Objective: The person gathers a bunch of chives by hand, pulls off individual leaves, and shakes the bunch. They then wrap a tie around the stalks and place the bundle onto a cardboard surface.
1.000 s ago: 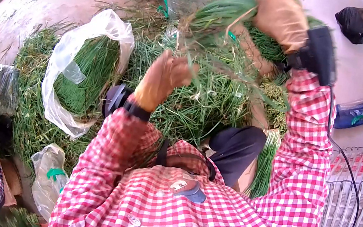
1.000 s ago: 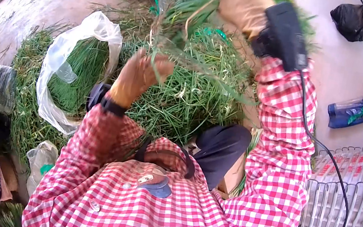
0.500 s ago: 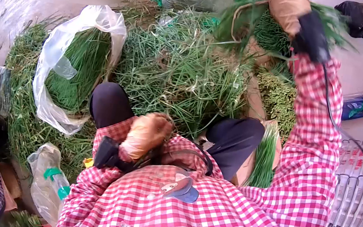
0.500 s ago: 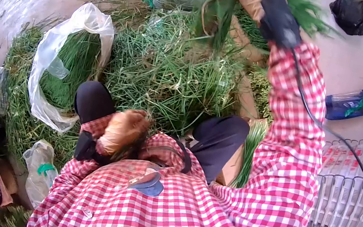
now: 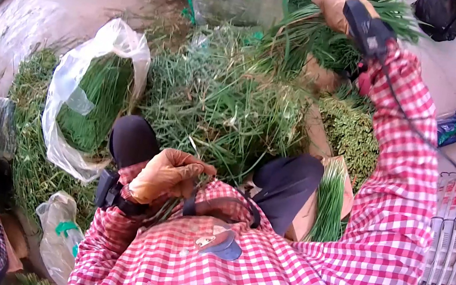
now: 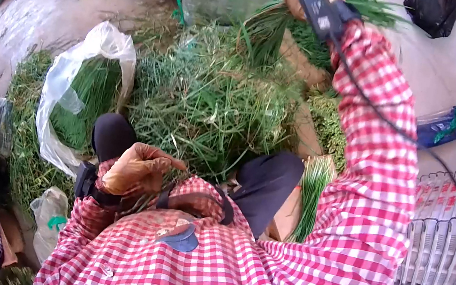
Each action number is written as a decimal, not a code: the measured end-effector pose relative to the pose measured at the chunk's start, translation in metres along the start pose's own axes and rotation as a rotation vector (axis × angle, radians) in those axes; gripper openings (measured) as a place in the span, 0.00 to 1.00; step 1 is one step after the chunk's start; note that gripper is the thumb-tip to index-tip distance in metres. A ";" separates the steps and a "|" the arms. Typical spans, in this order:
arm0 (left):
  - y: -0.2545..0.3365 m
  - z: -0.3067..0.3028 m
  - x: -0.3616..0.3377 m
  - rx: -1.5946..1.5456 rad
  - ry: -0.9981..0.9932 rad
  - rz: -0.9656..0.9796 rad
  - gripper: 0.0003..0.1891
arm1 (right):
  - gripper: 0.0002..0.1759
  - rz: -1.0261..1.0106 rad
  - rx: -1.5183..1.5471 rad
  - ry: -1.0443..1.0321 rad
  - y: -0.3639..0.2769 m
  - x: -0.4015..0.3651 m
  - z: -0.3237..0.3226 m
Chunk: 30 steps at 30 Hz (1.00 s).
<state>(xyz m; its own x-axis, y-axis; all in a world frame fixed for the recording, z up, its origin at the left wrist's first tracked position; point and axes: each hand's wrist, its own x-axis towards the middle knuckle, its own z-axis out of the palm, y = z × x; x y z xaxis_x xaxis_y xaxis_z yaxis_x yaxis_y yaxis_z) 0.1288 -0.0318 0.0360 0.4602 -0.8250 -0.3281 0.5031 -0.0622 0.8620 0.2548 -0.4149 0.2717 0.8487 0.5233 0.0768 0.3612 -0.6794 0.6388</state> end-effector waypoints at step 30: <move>-0.014 0.005 0.150 -0.789 -0.335 0.305 0.23 | 0.33 0.460 1.745 -0.256 -0.285 -0.176 -0.016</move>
<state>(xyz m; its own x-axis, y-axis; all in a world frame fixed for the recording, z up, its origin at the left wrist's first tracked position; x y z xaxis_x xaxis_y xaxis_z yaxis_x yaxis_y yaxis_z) 0.1875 -0.1575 -0.0233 0.4806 -0.8704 0.1066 0.8060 0.4863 0.3374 -0.0034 -0.3048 0.0887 0.9571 0.1917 -0.2173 -0.0896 -0.5172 -0.8512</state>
